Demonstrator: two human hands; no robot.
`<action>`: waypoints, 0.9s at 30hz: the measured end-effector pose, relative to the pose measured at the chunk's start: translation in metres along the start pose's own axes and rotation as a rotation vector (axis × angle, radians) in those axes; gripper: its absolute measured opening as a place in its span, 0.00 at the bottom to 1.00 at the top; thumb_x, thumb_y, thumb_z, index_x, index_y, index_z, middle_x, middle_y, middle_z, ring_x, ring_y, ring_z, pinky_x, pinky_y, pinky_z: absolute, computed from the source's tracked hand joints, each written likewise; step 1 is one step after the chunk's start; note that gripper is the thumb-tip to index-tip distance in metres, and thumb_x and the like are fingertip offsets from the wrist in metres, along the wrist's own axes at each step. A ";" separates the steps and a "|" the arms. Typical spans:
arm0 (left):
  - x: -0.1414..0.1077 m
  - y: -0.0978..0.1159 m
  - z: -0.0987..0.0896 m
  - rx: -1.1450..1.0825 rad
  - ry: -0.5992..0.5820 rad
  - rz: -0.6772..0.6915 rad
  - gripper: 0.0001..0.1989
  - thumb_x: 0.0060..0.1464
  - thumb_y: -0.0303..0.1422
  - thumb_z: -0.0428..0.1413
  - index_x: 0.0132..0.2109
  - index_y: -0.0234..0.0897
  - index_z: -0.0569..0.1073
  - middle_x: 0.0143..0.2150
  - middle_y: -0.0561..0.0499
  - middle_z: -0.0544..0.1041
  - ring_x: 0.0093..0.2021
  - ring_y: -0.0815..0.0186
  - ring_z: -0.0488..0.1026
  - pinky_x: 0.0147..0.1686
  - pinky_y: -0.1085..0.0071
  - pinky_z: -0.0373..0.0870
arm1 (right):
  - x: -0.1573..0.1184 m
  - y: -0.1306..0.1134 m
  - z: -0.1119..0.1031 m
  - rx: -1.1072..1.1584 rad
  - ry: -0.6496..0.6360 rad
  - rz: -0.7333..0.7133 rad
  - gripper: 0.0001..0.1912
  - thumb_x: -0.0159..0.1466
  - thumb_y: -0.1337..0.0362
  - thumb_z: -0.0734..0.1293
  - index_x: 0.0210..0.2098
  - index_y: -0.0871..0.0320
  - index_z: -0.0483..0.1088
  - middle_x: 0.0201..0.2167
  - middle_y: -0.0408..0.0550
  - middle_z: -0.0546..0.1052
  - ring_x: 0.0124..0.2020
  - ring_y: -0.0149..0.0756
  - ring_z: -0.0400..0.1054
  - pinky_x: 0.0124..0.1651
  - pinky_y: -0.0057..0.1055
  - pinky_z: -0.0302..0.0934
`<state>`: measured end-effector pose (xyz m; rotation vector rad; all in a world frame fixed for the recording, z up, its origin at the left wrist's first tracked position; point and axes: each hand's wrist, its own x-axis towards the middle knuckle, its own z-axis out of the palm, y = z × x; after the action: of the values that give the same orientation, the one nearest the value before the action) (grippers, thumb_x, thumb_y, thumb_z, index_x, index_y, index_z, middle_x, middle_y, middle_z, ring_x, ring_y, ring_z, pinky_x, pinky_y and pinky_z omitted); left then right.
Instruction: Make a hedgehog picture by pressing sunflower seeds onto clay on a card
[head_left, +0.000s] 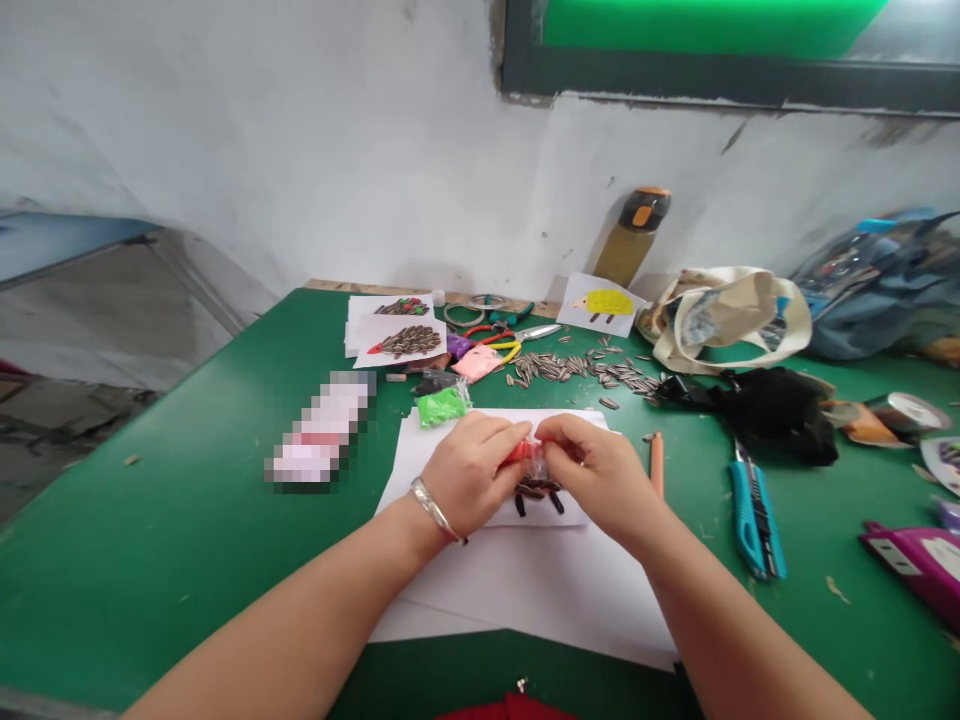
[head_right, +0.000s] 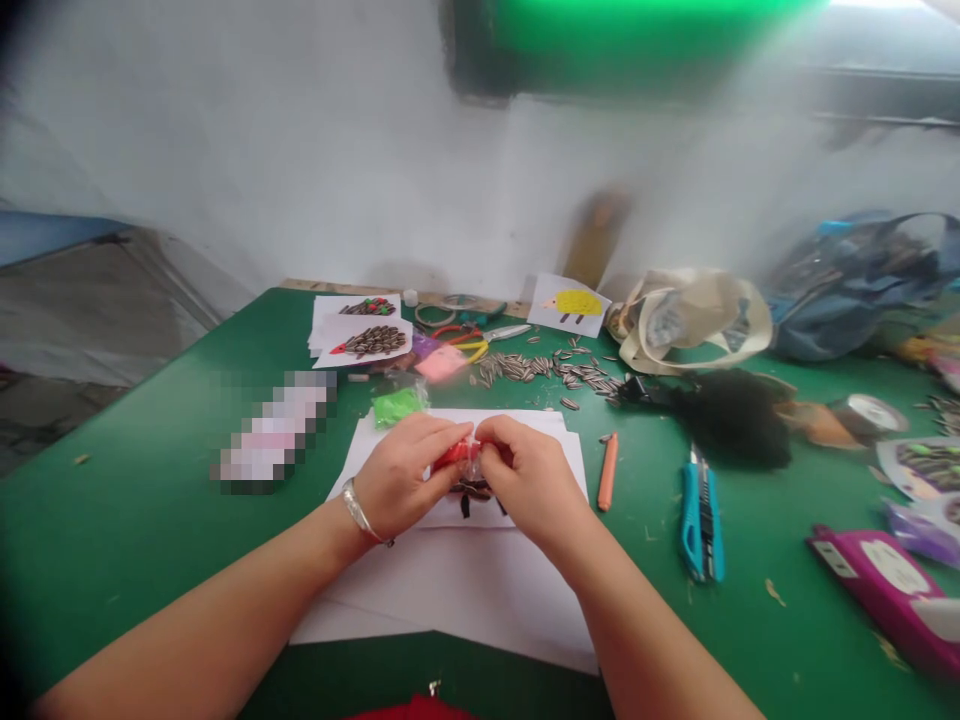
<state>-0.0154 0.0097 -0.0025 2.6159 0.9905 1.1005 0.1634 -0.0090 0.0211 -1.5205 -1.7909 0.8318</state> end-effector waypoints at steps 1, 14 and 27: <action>0.000 0.000 0.000 -0.001 0.002 0.002 0.13 0.60 0.31 0.53 0.52 0.34 0.72 0.42 0.44 0.79 0.41 0.59 0.74 0.43 0.60 0.69 | 0.000 0.000 -0.001 -0.017 -0.001 -0.014 0.09 0.58 0.69 0.60 0.32 0.53 0.71 0.21 0.37 0.70 0.22 0.27 0.62 0.27 0.23 0.55; 0.001 -0.006 0.000 -0.003 0.004 -0.051 0.14 0.58 0.29 0.55 0.50 0.32 0.73 0.41 0.44 0.79 0.42 0.59 0.74 0.44 0.60 0.70 | 0.004 0.002 -0.011 -0.061 0.023 0.011 0.14 0.64 0.57 0.61 0.25 0.54 0.71 0.18 0.40 0.73 0.24 0.30 0.67 0.32 0.26 0.58; 0.003 -0.008 -0.005 0.017 0.028 -0.073 0.13 0.58 0.30 0.55 0.49 0.32 0.73 0.41 0.44 0.79 0.42 0.59 0.74 0.43 0.60 0.69 | 0.005 0.007 -0.017 0.231 -0.085 0.128 0.10 0.63 0.59 0.61 0.34 0.55 0.73 0.26 0.43 0.78 0.30 0.32 0.73 0.32 0.27 0.64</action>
<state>-0.0215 0.0174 -0.0001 2.5622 1.0970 1.1200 0.1805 -0.0016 0.0259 -1.4776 -1.6050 1.1393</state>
